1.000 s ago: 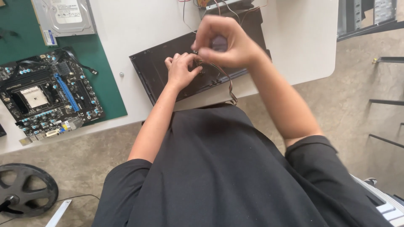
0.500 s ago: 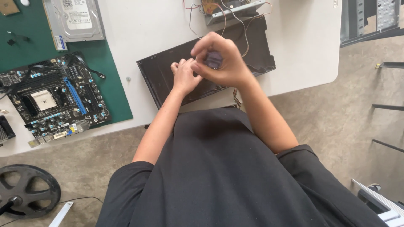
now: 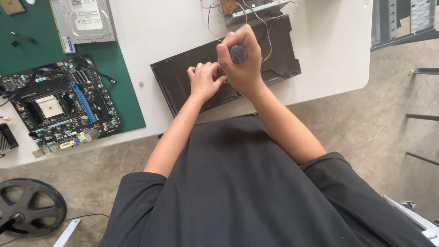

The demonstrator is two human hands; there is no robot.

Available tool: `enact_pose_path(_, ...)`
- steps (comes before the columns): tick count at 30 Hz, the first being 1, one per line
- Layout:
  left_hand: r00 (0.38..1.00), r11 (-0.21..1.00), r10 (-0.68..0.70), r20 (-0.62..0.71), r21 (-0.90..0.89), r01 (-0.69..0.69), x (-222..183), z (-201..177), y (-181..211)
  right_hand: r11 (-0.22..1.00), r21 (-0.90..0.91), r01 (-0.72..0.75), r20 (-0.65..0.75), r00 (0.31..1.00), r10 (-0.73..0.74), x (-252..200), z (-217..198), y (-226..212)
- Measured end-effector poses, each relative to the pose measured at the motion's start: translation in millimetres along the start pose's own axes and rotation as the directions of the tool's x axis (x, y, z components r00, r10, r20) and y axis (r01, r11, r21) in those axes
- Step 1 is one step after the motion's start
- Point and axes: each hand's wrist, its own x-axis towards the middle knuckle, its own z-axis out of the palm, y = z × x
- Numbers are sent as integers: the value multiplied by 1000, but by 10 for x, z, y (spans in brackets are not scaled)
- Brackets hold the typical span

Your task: Detaching front panel cables and unscrewing the interface board from a computer case.

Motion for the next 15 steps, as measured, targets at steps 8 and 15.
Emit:
enact_pose_path(8, 910, 956, 234, -341, 249, -153, -455, -637, -55, 914, -370, -164, 262, 926, 272, 149, -402, -392)
enact_pose_path(15, 823, 913, -124, -555, 260, 314, -991, -1142, -1178, 991, -120, -51, 86, 994, 62, 51, -782, -629)
